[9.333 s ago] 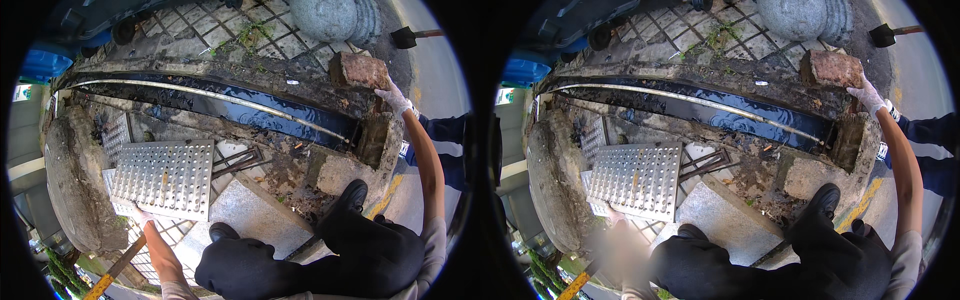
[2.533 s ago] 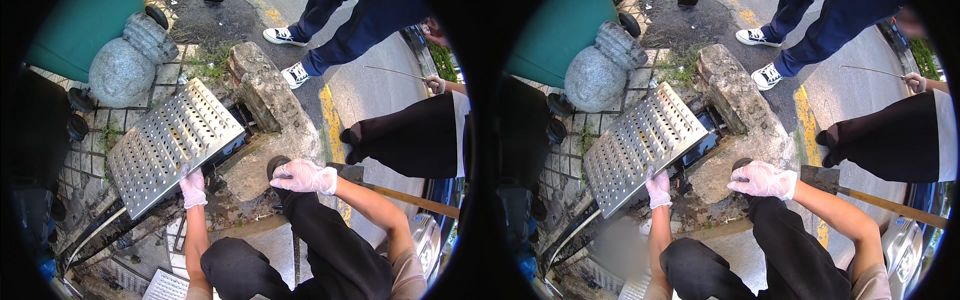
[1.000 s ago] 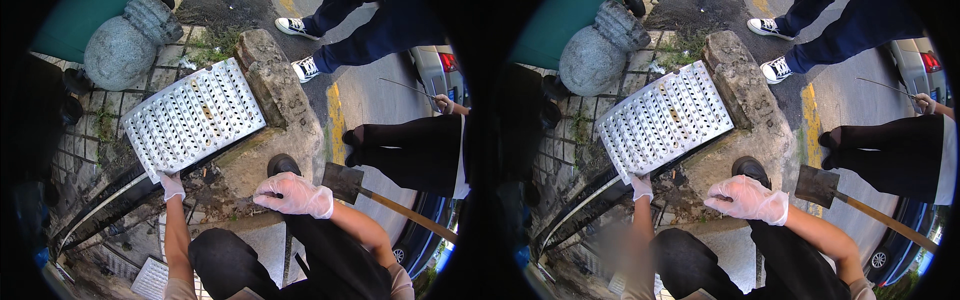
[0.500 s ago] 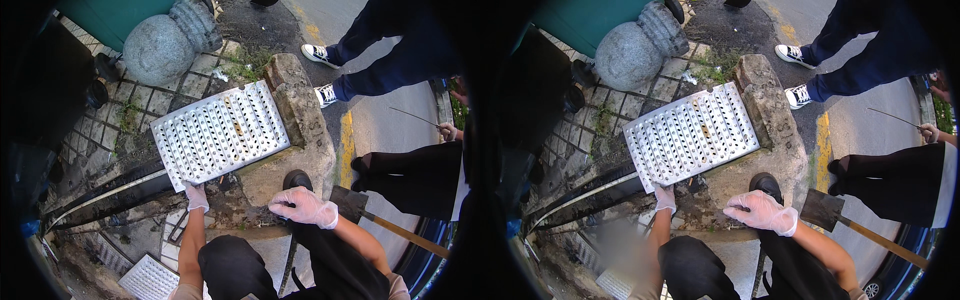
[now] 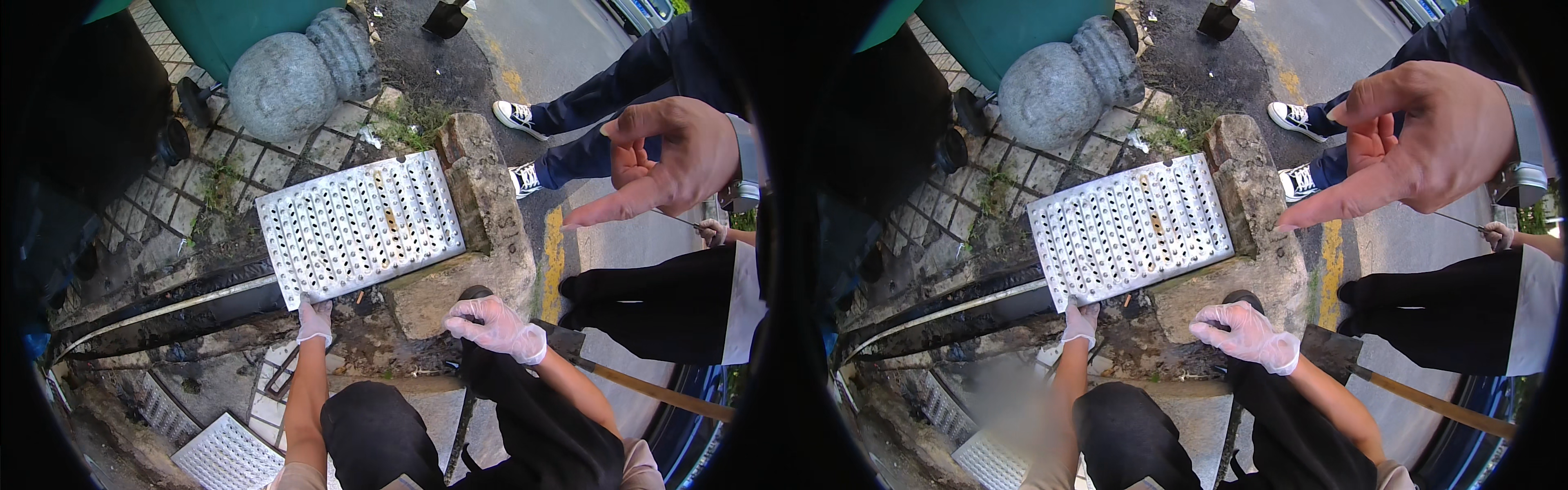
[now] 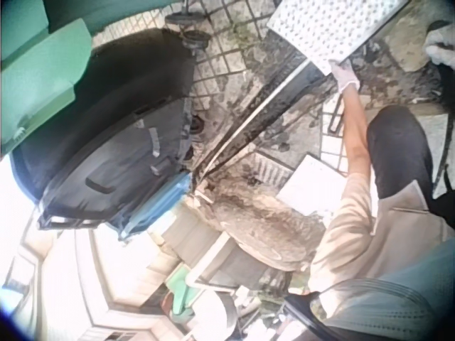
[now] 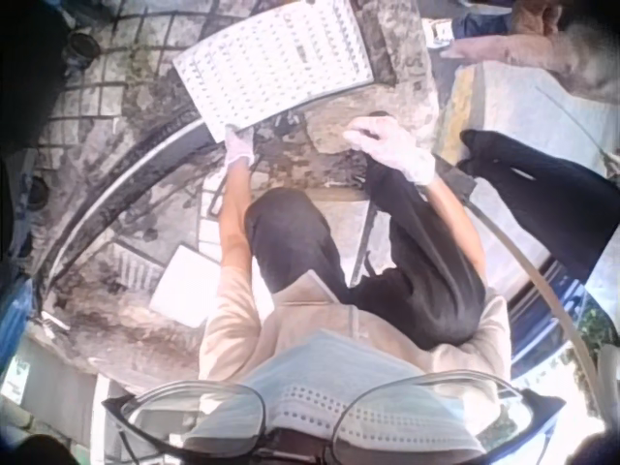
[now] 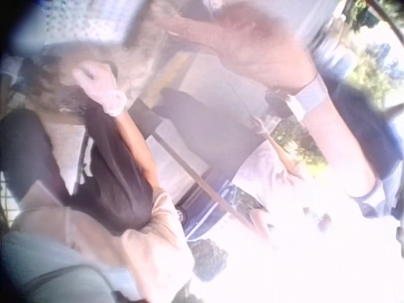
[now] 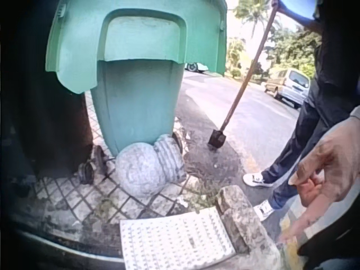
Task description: The person removes debris from a roadside drain channel by hand, then positions and secures metal drain grates over the opening. They also handle bricks and a metal rod to adjust the grate placement and ensure a flush fit with the surrounding pavement.
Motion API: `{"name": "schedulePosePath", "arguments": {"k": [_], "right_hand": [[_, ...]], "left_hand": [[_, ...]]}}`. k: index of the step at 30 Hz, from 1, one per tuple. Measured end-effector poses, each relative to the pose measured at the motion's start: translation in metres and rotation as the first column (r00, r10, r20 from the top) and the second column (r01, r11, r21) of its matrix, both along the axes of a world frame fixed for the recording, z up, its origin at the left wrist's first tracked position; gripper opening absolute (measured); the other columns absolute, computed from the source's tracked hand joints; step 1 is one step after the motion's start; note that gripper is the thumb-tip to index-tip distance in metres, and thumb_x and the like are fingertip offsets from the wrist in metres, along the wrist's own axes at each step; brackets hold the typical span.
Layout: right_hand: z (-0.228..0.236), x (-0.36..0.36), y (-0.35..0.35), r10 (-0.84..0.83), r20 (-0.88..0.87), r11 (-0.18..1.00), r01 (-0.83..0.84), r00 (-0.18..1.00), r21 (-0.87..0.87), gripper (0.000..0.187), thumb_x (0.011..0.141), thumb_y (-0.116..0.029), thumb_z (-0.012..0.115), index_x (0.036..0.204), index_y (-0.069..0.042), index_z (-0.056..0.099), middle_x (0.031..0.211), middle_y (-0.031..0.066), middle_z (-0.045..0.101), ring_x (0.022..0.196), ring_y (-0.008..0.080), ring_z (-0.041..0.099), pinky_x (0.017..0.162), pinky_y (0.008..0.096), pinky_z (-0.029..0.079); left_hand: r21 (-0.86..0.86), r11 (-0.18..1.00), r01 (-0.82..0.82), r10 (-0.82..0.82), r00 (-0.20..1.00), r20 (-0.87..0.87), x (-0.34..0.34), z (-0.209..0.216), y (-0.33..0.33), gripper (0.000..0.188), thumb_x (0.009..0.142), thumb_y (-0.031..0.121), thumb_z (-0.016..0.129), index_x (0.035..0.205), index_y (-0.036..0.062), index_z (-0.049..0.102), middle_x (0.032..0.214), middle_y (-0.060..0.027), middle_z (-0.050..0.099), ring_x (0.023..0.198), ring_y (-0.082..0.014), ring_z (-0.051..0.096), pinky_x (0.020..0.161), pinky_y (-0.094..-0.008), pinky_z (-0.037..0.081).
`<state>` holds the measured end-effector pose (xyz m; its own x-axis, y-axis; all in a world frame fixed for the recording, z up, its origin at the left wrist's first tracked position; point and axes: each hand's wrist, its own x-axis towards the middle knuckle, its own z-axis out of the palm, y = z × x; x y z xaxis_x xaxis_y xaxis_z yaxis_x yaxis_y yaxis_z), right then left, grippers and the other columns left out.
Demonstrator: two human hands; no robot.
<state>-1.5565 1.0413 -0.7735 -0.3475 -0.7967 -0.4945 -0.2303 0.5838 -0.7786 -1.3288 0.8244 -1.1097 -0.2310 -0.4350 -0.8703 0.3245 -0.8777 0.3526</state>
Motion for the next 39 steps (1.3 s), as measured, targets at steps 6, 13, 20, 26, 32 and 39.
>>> {"name": "schedulePosePath", "arguments": {"k": [6,13,20,26,32,39], "right_hand": [[-0.003,0.009,-0.009,-0.005,0.027,0.999,0.003,1.0,0.052,0.022,0.087,-0.025,0.061,0.089,-0.004,0.067,0.066,0.0095,0.062,0.059,0.0181,0.06,0.06,0.0303,0.047],[-0.008,0.01,0.0,-0.062,0.075,0.998,0.06,0.995,0.02,0.018,0.088,-0.02,0.062,0.085,-0.002,0.066,0.066,0.0049,0.062,0.06,0.011,0.057,0.06,0.0274,0.047],[0.002,0.005,-0.002,0.104,-0.115,0.994,-0.107,0.988,-0.024,0.013,0.084,-0.016,0.066,0.085,-0.003,0.066,0.072,0.0105,0.064,0.065,0.0245,0.063,0.061,0.0311,0.049],[0.023,-0.018,0.017,0.218,-0.118,0.963,-0.194,0.969,0.189,0.015,0.084,-0.02,0.065,0.084,-0.005,0.067,0.07,0.0109,0.064,0.065,0.0269,0.064,0.06,0.0333,0.05],[0.02,-0.031,-0.004,0.455,-0.053,0.82,-0.395,0.889,0.414,0.024,0.086,-0.029,0.062,0.084,-0.006,0.068,0.067,0.0134,0.063,0.062,0.0277,0.063,0.06,0.034,0.049],[-0.112,-0.053,-0.128,-0.054,-0.153,0.946,0.099,0.987,0.308,0.051,0.083,-0.04,0.063,0.111,0.003,0.06,0.101,0.0191,0.066,0.094,0.0276,0.064,0.083,0.0357,0.048]], "left_hand": [[0.123,0.968,0.218,-0.238,0.953,0.189,0.011,0.021,-0.021,0.037,0.092,0.041,0.051,0.11,0.0087,0.052,0.091,-0.0088,0.062,0.079,-0.0219,0.064,0.063,-0.0313,0.051],[0.072,0.764,0.641,-0.556,0.598,0.578,0.009,0.053,-0.055,0.044,0.089,0.04,0.057,0.112,0.0024,0.056,0.077,-0.0157,0.068,0.063,-0.0259,0.065,0.057,-0.0299,0.051],[-0.364,0.609,0.705,-0.431,0.679,0.594,0.007,-0.01,-0.134,0.073,0.078,0.047,0.071,0.121,-0.0082,0.049,0.107,-0.0128,0.063,0.088,-0.0187,0.059,0.08,-0.0302,0.046],[-0.39,0.691,0.609,-0.385,0.766,0.514,-0.007,0.007,-0.136,0.066,0.074,0.031,0.08,0.117,-0.0091,0.051,0.101,-0.0118,0.065,0.085,-0.016,0.061,0.079,-0.0281,0.047],[-0.523,0.639,0.565,-0.445,0.825,0.348,-0.011,0.063,-0.166,0.047,0.076,0.026,0.077,0.107,-0.0061,0.06,0.094,-0.0078,0.066,0.079,-0.0122,0.059,0.073,-0.0267,0.046],[-0.433,0.639,0.635,-0.4,0.756,0.519,0.076,0.091,-0.242,0.054,0.081,0.036,0.072,0.112,-0.0062,0.058,0.095,-0.0092,0.064,0.077,-0.0148,0.06,0.072,-0.0302,0.049]]}}
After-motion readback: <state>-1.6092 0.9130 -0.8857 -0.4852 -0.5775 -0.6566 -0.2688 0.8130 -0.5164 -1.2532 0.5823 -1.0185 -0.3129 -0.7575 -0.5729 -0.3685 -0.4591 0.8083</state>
